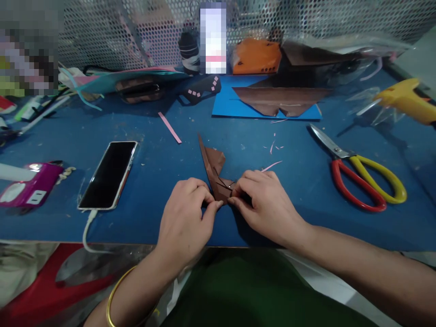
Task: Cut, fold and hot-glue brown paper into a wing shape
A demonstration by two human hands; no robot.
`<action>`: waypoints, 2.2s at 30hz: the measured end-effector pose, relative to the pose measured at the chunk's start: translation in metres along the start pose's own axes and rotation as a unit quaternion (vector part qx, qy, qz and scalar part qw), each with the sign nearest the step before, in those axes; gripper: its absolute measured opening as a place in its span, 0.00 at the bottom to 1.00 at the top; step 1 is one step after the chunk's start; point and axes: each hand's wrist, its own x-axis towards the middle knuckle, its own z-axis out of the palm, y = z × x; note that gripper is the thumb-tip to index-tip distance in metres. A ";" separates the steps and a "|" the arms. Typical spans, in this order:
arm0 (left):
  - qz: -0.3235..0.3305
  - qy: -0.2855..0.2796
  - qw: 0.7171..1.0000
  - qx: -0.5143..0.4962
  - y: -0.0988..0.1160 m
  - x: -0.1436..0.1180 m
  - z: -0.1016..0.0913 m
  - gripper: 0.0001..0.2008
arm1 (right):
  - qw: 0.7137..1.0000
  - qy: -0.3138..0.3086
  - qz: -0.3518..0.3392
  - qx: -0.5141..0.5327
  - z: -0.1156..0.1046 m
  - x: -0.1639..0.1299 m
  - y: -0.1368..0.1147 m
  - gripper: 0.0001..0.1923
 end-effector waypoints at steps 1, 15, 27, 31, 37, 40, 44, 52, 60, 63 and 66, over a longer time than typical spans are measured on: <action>-0.006 -0.008 1.000 0.000 -0.001 0.001 -0.001 0.11 | 1.000 0.000 0.002 -0.002 0.000 0.000 0.000 0.07; -0.103 -0.193 0.976 -0.015 -0.016 0.048 -0.024 0.15 | 1.000 0.008 0.017 -0.019 0.003 -0.001 -0.001 0.08; -0.092 -0.164 0.982 0.019 -0.016 0.038 -0.019 0.14 | 0.964 0.093 -0.225 -0.107 0.009 -0.023 -0.009 0.10; -0.094 -0.163 0.982 0.021 -0.015 0.038 -0.019 0.15 | 0.953 0.072 -0.233 -0.178 0.016 -0.035 -0.021 0.16; -0.088 -0.170 0.981 0.023 -0.017 0.041 -0.019 0.17 | 0.953 0.076 -0.203 -0.213 0.026 -0.043 -0.032 0.21; -0.080 -0.180 0.980 0.026 -0.019 0.044 -0.020 0.18 | 0.950 0.076 -0.206 -0.222 0.029 -0.042 -0.034 0.22; -0.074 -0.183 0.980 0.025 -0.019 0.045 -0.021 0.18 | 0.954 0.082 -0.199 -0.207 0.029 -0.039 -0.034 0.22; -0.089 -0.182 0.979 0.029 -0.020 0.046 -0.020 0.19 | 0.956 0.094 -0.196 -0.199 0.030 -0.046 -0.030 0.22; -0.080 -0.185 0.979 0.032 -0.021 0.047 -0.019 0.19 | 0.952 0.109 -0.201 -0.204 0.030 -0.042 -0.031 0.22; -0.082 -0.187 0.978 0.033 -0.021 0.046 -0.020 0.19 | 0.960 0.099 -0.193 -0.179 0.028 -0.042 -0.029 0.21; -0.083 -0.181 0.979 0.031 -0.020 0.044 -0.020 0.19 | 0.963 0.104 -0.182 -0.172 0.027 -0.044 -0.026 0.20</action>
